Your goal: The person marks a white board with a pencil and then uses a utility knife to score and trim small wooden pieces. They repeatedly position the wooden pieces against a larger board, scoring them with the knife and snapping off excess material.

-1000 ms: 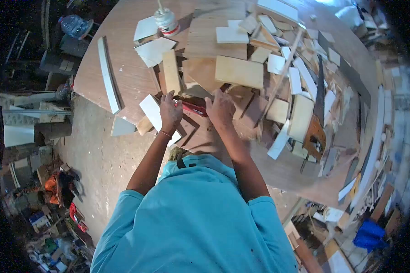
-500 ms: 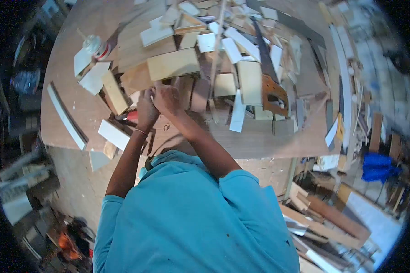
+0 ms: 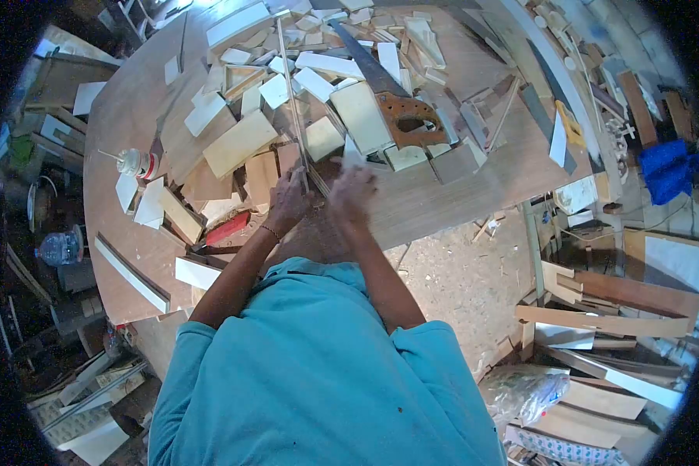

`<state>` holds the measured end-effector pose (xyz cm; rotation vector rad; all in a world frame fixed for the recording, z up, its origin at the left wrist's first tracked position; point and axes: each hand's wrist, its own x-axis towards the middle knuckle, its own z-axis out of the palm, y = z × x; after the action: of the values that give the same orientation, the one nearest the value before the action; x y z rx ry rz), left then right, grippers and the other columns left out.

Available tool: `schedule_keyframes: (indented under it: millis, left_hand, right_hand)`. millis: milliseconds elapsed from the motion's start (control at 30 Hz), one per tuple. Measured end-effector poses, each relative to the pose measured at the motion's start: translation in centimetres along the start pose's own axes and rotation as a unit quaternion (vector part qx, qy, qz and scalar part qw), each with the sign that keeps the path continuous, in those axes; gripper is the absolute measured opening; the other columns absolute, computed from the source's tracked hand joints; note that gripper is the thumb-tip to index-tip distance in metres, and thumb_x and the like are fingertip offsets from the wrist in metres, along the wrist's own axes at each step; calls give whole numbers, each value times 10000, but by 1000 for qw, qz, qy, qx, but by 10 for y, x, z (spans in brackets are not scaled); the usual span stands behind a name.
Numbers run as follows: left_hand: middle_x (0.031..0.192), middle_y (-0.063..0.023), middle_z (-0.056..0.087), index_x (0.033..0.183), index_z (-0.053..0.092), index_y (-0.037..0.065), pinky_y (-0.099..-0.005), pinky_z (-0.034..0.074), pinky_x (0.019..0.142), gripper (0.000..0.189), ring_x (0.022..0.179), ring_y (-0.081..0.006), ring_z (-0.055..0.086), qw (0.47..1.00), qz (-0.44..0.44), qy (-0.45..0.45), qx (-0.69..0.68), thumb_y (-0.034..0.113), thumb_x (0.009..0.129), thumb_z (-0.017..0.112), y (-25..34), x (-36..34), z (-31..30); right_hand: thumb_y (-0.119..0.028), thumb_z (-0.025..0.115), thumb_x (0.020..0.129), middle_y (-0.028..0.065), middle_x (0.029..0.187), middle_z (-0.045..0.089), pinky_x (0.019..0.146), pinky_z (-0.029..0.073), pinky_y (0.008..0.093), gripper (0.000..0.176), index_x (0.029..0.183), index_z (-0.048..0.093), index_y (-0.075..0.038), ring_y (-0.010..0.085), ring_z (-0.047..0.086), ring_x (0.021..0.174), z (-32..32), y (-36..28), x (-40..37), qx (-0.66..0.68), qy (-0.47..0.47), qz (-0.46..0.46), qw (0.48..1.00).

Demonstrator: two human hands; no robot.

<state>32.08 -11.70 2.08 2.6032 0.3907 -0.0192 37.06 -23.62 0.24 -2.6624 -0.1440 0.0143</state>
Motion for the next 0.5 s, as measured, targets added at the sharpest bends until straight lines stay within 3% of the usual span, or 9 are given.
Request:
schedule_keyframes:
  millis: [33, 100, 167, 233, 300, 367, 400, 433, 500]
  left_hand:
    - [1149, -174, 478, 1128, 458, 46, -431, 413, 820, 455, 1022, -356, 483, 1000, -14, -9, 0, 162, 709, 594, -1, 1, 1]
    - [1154, -172, 475, 1131, 460, 47, -434, 408, 827, 445, 1031, -352, 478, 999, -43, -16, -2, 152, 717, 586, -4, -3, -2]
    - [1143, -167, 485, 1137, 471, 59, -427, 409, 829, 423, 1029, -341, 482, 998, -67, -16, 10, 143, 732, 563, -8, -5, -12]
    - [1144, -158, 489, 1161, 462, 70, -423, 408, 834, 433, 1027, -336, 484, 998, -66, 4, -7, 148, 744, 549, -23, -6, -10]
    - [1146, -150, 493, 1186, 452, 82, -420, 406, 839, 444, 1026, -331, 486, 997, -77, 24, -20, 153, 756, 536, -43, -12, -6]
    - [1149, -130, 501, 1222, 435, 106, -408, 399, 858, 470, 1018, -328, 493, 995, -48, 83, -17, 170, 766, 528, -59, -20, -4]
    - [1190, -112, 476, 1238, 426, 109, -401, 386, 880, 489, 1047, -315, 473, 994, -68, 80, 19, 174, 766, 536, -61, -26, -12]
    - [1237, -64, 432, 1215, 435, 156, -483, 371, 844, 417, 1054, -276, 463, 990, -91, 99, 46, 227, 806, 466, -66, -32, -14]
    - [1242, -75, 420, 1224, 425, 163, -480, 371, 849, 454, 1105, -275, 430, 981, -134, 141, 20, 237, 782, 498, -85, -40, -17]
  right_hand:
    - [-196, 624, 724, 193, 1013, 421, 803, 399, 391, 313, 927, 481, -7, 340, 443, 959, 11, -3, 2, -2, -2, -5, 1000]
    - [-136, 591, 730, 187, 1002, 433, 791, 404, 398, 258, 920, 483, 1, 341, 461, 927, 30, -24, 2, 148, 6, -195, 969]
    - [-122, 502, 764, 197, 932, 453, 751, 406, 433, 180, 868, 479, 23, 363, 484, 858, 32, -41, 3, 178, 44, -219, 958]
    - [-102, 481, 767, 206, 940, 457, 765, 402, 420, 161, 864, 479, 27, 359, 478, 886, 40, -51, 7, 227, -69, -206, 949]
    - [-102, 454, 781, 206, 981, 472, 817, 377, 418, 167, 889, 495, 18, 349, 466, 948, 52, -64, 2, 172, -90, -225, 955]
    - [-122, 445, 788, 192, 1036, 483, 864, 342, 422, 196, 924, 512, 3, 328, 451, 1004, 63, -72, -1, 67, -39, -315, 946]
    - [-141, 445, 789, 164, 1048, 500, 885, 323, 429, 217, 949, 523, -15, 308, 451, 1023, 59, -83, -8, 57, -38, -291, 954]
    - [-130, 451, 782, 151, 1018, 511, 887, 327, 416, 201, 933, 524, -21, 300, 448, 1032, 59, -92, -13, 78, -35, -295, 952]
    - [-125, 457, 777, 140, 995, 516, 853, 359, 423, 190, 926, 524, -28, 294, 460, 1019, 60, -107, -20, 94, -83, -332, 935]
